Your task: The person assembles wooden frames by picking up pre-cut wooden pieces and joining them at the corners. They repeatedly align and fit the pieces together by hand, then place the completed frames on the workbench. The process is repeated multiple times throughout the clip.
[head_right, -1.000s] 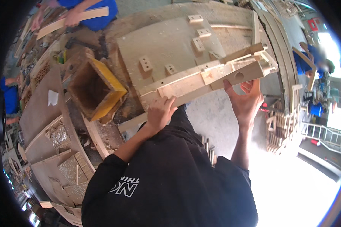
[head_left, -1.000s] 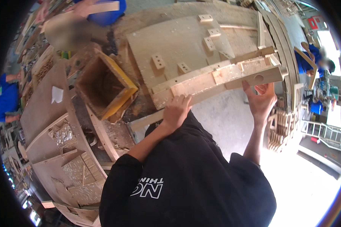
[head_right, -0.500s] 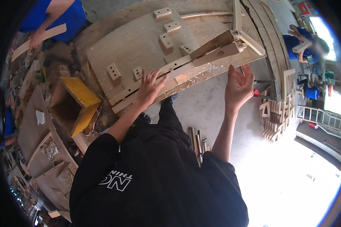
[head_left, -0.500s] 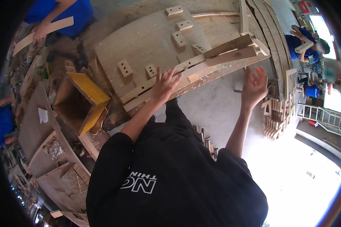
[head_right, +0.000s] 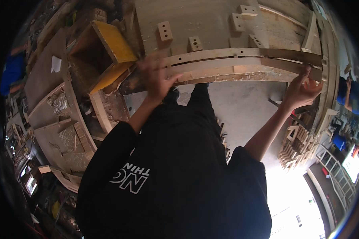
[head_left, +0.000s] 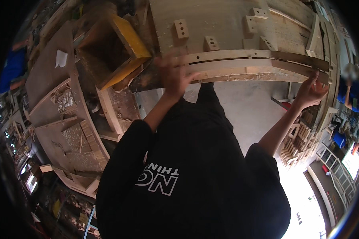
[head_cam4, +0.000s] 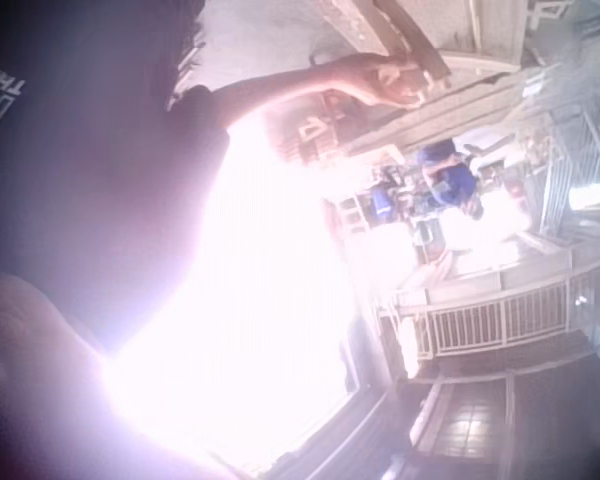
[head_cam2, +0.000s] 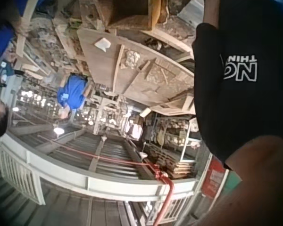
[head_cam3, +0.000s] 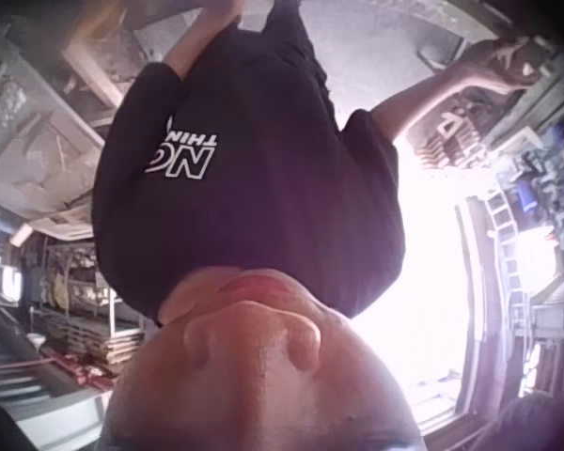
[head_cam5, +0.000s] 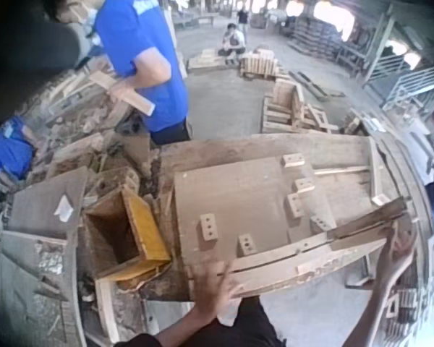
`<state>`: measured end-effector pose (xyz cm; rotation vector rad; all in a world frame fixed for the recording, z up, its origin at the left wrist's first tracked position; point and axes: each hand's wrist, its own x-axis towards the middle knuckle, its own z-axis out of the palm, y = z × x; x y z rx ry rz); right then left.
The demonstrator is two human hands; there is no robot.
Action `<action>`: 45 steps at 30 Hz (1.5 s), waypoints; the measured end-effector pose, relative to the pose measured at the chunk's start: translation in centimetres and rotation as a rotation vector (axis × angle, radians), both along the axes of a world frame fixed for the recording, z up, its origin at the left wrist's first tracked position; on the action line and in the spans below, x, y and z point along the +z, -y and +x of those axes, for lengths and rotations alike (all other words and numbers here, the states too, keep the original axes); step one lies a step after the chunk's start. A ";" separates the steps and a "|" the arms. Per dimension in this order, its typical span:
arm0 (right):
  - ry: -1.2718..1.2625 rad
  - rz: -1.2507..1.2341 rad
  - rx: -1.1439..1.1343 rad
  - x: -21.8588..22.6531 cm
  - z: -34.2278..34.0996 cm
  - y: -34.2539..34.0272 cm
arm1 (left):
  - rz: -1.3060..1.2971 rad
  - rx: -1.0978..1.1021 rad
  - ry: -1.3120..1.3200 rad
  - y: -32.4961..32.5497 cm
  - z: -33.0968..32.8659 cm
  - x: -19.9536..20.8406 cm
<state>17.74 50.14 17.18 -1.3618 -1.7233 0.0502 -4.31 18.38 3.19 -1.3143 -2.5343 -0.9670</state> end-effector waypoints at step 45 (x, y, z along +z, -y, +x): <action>-0.137 -0.047 0.122 -1.1 -0.7 -0.5 | -0.172 -0.004 0.504 6.1 1.3 -3.5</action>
